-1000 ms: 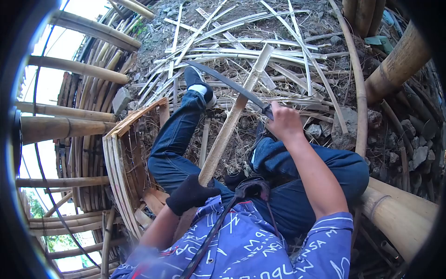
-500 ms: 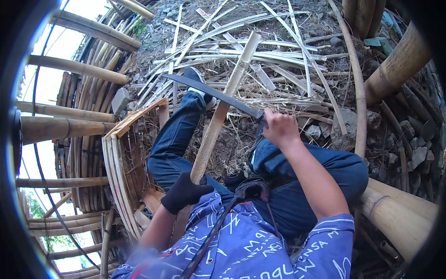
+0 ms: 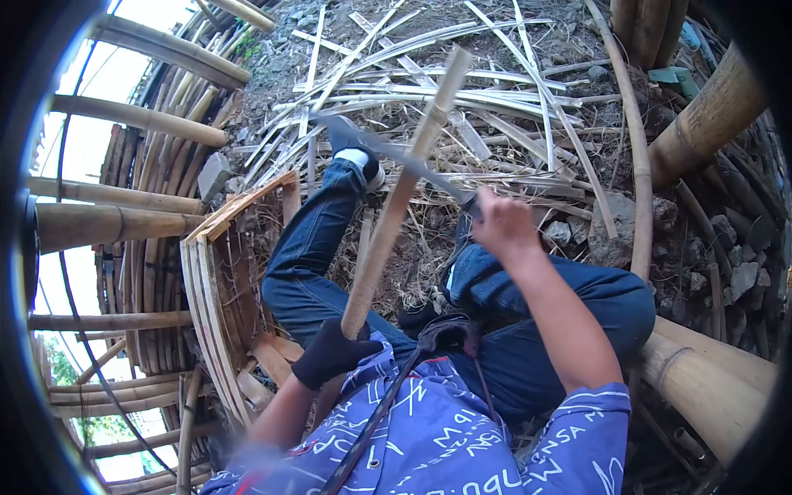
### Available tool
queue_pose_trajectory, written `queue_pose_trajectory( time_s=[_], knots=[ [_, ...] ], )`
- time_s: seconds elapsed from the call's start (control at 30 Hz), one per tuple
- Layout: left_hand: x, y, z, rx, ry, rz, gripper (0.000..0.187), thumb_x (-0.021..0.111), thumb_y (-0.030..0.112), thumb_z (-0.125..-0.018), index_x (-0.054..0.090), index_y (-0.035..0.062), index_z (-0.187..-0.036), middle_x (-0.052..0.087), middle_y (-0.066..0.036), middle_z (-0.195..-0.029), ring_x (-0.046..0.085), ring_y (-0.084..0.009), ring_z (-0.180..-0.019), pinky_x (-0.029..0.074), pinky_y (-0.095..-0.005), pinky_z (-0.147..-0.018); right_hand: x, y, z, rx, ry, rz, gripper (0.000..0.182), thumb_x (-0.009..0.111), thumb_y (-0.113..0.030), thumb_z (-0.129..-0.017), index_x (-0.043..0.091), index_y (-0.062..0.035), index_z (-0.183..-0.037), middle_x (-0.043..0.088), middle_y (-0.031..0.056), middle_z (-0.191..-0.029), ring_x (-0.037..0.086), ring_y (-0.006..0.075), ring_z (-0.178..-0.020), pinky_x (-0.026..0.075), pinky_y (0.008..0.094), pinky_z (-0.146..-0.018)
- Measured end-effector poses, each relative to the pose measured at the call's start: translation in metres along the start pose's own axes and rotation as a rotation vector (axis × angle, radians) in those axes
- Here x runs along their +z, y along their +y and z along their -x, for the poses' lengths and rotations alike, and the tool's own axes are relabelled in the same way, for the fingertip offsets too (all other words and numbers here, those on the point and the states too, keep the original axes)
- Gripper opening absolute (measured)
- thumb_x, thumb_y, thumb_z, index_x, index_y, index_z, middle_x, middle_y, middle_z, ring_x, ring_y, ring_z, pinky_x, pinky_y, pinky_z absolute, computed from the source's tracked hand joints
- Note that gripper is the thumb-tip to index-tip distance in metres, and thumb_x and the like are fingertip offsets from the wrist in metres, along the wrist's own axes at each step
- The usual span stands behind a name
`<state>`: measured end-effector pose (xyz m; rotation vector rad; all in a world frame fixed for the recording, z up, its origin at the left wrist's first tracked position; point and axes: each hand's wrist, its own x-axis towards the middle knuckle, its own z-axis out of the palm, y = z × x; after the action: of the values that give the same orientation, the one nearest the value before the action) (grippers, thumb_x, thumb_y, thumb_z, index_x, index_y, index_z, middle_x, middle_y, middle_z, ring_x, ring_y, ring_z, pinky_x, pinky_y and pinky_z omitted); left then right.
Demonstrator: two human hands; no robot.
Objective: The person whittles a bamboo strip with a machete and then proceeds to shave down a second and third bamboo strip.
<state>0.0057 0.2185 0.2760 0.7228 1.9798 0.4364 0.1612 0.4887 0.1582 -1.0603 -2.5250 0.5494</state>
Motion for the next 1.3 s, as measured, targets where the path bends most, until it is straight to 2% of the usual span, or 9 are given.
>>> queue_pose_trajectory(
  time_s=[0.07, 0.13, 0.37, 0.63, 0.77, 0.97, 1.1, 1.2, 1.3],
  knots=[
    [-0.006, 0.016, -0.005, -0.111, -0.005, 0.072, 0.032, 0.078, 0.025, -0.068, 0.058, 0.0011, -0.069, 0.055, -0.002, -0.061, 0.050, -0.0085, -0.058, 0.042, -0.0304, -0.054, -0.003, -0.024, 0.013, -0.106, -0.045, -0.017, 0.018, 0.062, -0.013, -0.071, 0.052, -0.0067, -0.084, 0.064, 0.0153, -0.067, 0.066, 0.0334, -0.064, 0.054, 0.0440, -0.059],
    [-0.007, 0.010, -0.007, -0.042, -0.017, 0.055, 0.031, 0.078, 0.024, -0.070, 0.058, 0.0009, -0.072, 0.054, -0.001, -0.058, 0.050, -0.0075, -0.053, 0.041, -0.0279, -0.050, -0.001, -0.032, 0.018, -0.270, -0.064, -0.032, 0.025, 0.067, -0.014, -0.064, 0.052, -0.0083, -0.084, 0.063, 0.0116, -0.067, 0.066, 0.0304, -0.062, 0.053, 0.0413, -0.056],
    [-0.011, 0.008, -0.004, 0.158, -0.043, -0.006, 0.031, 0.079, 0.022, -0.071, 0.058, 0.0000, -0.077, 0.056, -0.002, -0.060, 0.052, -0.0075, -0.053, 0.043, -0.0264, -0.050, 0.014, 0.002, 0.000, -0.253, 0.021, 0.023, 0.038, 0.078, -0.016, -0.053, 0.054, -0.0101, -0.083, 0.062, 0.0089, -0.067, 0.066, 0.0276, -0.065, 0.053, 0.0385, -0.057],
    [-0.006, 0.017, -0.007, 0.106, -0.043, -0.015, 0.032, 0.079, 0.024, -0.070, 0.059, -0.0002, -0.077, 0.057, -0.003, -0.058, 0.054, -0.0086, -0.049, 0.043, -0.0266, -0.046, 0.019, 0.011, -0.001, -0.214, 0.041, 0.041, 0.034, 0.072, -0.012, -0.055, 0.055, -0.0109, -0.083, 0.063, 0.0097, -0.068, 0.066, 0.0281, -0.064, 0.053, 0.0394, -0.057],
    [-0.006, 0.032, -0.004, -0.049, -0.013, 0.073, 0.028, 0.076, 0.021, -0.067, 0.057, 0.0011, -0.073, 0.053, -0.001, -0.061, 0.049, -0.0078, -0.057, 0.043, -0.0279, -0.054, 0.018, -0.001, 0.004, -0.208, 0.039, 0.051, 0.032, 0.072, -0.013, -0.057, 0.055, -0.0112, -0.083, 0.063, 0.0096, -0.067, 0.065, 0.0278, -0.062, 0.053, 0.0391, -0.056],
    [-0.016, 0.030, -0.007, -0.065, 0.029, 0.113, 0.028, 0.076, 0.021, -0.069, 0.057, 0.0008, -0.071, 0.052, -0.001, -0.058, 0.048, -0.0070, -0.055, 0.042, -0.0276, -0.052, -0.004, -0.037, 0.014, -0.429, -0.020, -0.002, 0.021, 0.068, -0.012, -0.062, 0.052, -0.0110, -0.076, 0.060, 0.0092, -0.061, 0.064, 0.0269, -0.057, 0.051, 0.0389, -0.051],
    [-0.011, 0.027, 0.001, 0.069, 0.047, -0.002, 0.029, 0.077, 0.023, -0.067, 0.058, 0.0002, -0.070, 0.054, -0.003, -0.059, 0.049, -0.0083, -0.057, 0.043, -0.0285, -0.054, 0.020, 0.007, -0.007, -0.116, 0.106, 0.066, 0.014, 0.064, -0.012, -0.067, 0.055, -0.0083, -0.078, 0.062, 0.0129, -0.061, 0.065, 0.0295, -0.056, 0.052, 0.0408, -0.051],
    [-0.013, 0.032, 0.000, -0.090, 0.029, -0.047, 0.030, 0.077, 0.023, -0.066, 0.058, 0.0000, -0.071, 0.055, -0.003, -0.060, 0.049, -0.0090, -0.059, 0.044, -0.0293, -0.056, 0.010, 0.009, -0.008, -0.031, 0.093, 0.044, 0.012, 0.061, -0.013, -0.071, 0.055, -0.0086, -0.080, 0.064, 0.0143, -0.064, 0.065, 0.0313, -0.057, 0.052, 0.0426, -0.052],
    [-0.011, 0.030, -0.005, 0.013, 0.035, 0.072, 0.031, 0.077, 0.023, -0.067, 0.057, 0.0001, -0.069, 0.053, -0.003, -0.058, 0.048, -0.0083, -0.056, 0.043, -0.0289, -0.053, 0.002, -0.016, 0.012, -0.221, 0.066, -0.097, 0.012, 0.061, -0.014, -0.071, 0.053, -0.0089, -0.080, 0.063, 0.0125, -0.063, 0.065, 0.0315, -0.057, 0.052, 0.0432, -0.053]
  ],
)
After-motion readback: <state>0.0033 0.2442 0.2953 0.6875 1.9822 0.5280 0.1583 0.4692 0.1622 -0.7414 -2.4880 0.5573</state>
